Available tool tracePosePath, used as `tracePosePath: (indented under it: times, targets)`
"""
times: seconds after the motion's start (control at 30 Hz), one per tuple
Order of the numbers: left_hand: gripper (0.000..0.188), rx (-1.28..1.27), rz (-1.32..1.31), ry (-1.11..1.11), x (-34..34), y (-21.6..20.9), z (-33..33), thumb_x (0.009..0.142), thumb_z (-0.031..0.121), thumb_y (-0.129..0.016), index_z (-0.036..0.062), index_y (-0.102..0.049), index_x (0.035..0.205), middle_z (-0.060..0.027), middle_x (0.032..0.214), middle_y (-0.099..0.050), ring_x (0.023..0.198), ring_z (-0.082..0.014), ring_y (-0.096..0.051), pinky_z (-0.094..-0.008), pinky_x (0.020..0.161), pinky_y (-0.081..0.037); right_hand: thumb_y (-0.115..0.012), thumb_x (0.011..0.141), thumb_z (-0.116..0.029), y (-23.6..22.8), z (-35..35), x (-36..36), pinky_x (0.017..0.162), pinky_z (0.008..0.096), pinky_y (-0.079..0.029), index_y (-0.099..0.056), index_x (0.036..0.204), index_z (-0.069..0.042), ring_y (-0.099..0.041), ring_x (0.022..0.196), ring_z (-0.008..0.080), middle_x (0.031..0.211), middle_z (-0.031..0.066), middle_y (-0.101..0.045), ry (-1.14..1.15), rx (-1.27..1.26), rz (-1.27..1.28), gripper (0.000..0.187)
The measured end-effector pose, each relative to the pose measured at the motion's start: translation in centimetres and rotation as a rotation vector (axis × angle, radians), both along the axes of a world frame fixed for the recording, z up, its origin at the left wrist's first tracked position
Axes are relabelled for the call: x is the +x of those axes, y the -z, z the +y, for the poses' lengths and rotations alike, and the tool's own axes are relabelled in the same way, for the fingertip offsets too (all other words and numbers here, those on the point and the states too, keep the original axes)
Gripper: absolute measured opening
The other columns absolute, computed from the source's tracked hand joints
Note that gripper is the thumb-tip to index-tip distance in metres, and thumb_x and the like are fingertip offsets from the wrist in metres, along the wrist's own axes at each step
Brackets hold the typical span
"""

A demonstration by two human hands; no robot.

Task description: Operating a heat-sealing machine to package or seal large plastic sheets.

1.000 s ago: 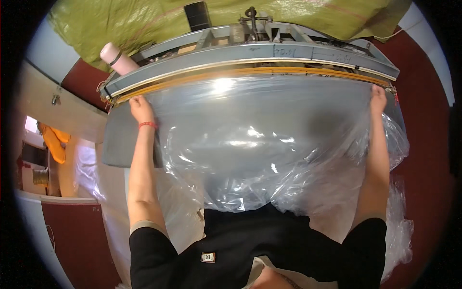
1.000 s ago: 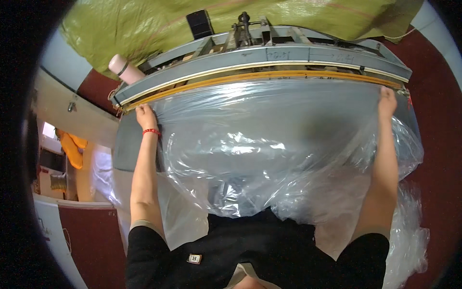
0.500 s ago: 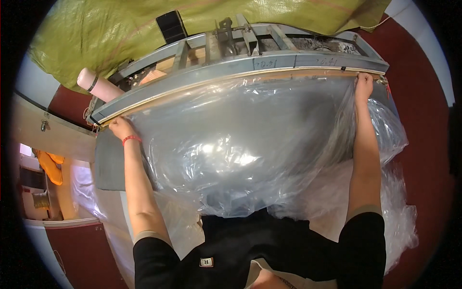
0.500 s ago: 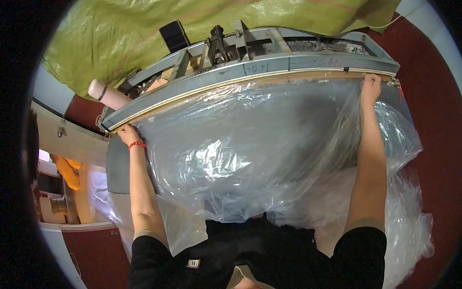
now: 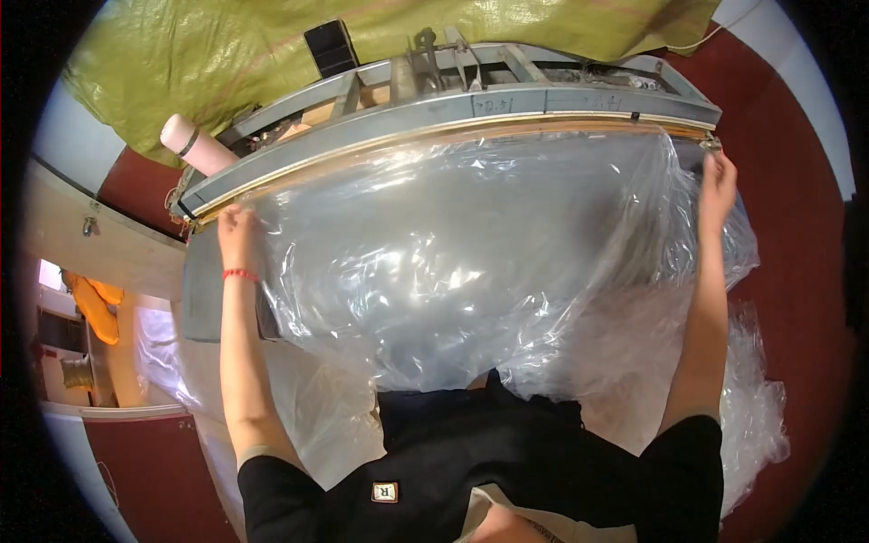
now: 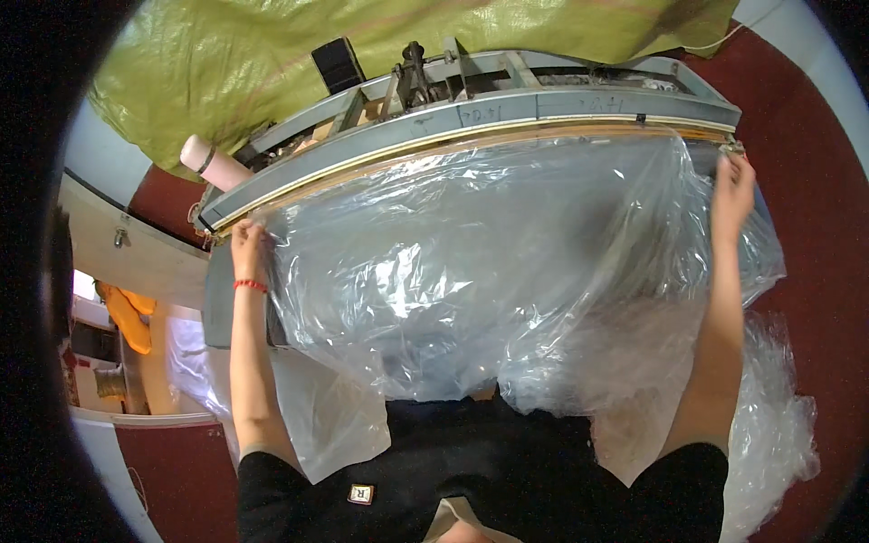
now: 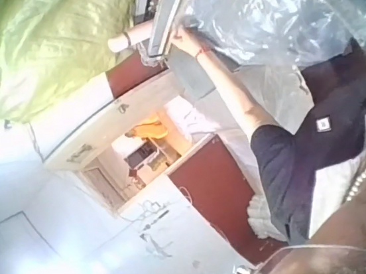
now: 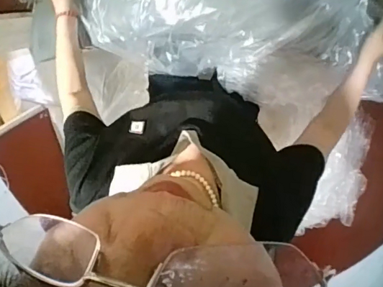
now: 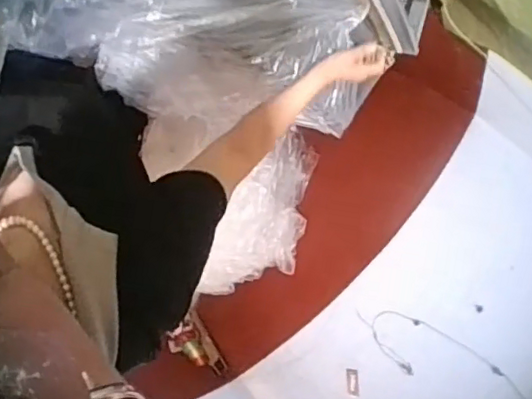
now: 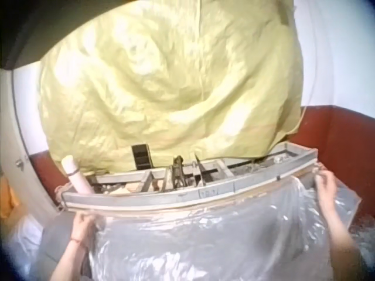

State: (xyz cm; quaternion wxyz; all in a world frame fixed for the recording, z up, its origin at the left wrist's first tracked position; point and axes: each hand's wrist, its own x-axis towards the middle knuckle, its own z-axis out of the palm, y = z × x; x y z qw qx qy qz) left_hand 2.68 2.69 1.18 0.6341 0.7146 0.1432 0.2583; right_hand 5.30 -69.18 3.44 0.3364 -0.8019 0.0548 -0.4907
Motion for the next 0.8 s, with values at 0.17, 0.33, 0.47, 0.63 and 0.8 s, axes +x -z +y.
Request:
tracePosePath:
  times: [0.17,0.33,0.47,0.63,0.8]
  targets:
    - [0.011,0.143,-0.291,-0.159,-9.5,-5.6,-3.9,0.082,0.01,-0.049,0.0053,-0.045,0.092,0.0013,0.072,-0.044,0.063,-0.0082,-0.044,-0.0204,0.061,-0.039,-0.053,0.084,-0.027,5.6,-8.6,-12.0,0.076,0.0302,-0.042,-0.053,0.1,0.002,-0.054,0.082,0.0198,0.091,0.0118,-0.058,0.374,0.002,0.008,0.032]
    - [0.008,0.298,-0.049,-0.061,-16.6,-0.2,-9.9,0.084,0.011,-0.043,0.0047,-0.048,0.085,0.0014,0.064,-0.042,0.057,-0.0065,-0.041,-0.02,0.052,-0.036,-0.055,0.08,-0.033,28.1,-27.1,-29.4,0.076,0.0342,-0.043,-0.049,0.114,-0.004,-0.054,0.091,0.024,0.104,0.0124,-0.055,0.584,-0.046,0.655,0.045]
    - [0.014,0.694,0.386,0.665,-21.4,5.2,-19.1,0.076,0.008,-0.056,-0.0002,-0.058,0.087,-0.0064,0.065,-0.056,0.057,-0.013,-0.054,-0.0261,0.055,-0.045,-0.057,0.071,-0.044,29.4,-6.5,-25.7,0.076,0.0372,-0.045,-0.04,0.121,-0.006,-0.052,0.096,0.0222,0.116,0.0157,-0.046,0.203,1.27,0.968,0.065]
    - [0.032,0.991,0.367,1.172,-13.7,14.6,-32.5,0.08,0.02,-0.051,0.0061,-0.052,0.108,-0.0147,0.083,-0.057,0.083,-0.0297,-0.055,-0.0393,0.071,-0.043,-0.055,0.073,-0.04,16.4,7.7,-24.9,0.076,0.0373,-0.045,-0.044,0.115,-0.006,-0.053,0.095,0.0223,0.112,0.0146,-0.049,0.685,1.306,0.889,0.055]
    - [0.034,1.011,0.276,1.452,-14.9,11.7,-40.5,0.079,0.019,-0.051,0.0071,-0.05,0.111,-0.0149,0.093,-0.055,0.088,-0.0306,-0.054,-0.0396,0.074,-0.043,-0.054,0.074,-0.036,7.0,9.5,-25.8,0.076,0.0374,-0.046,-0.048,0.111,-0.007,-0.054,0.094,0.0223,0.109,0.0136,-0.051,1.005,1.301,0.841,0.047]
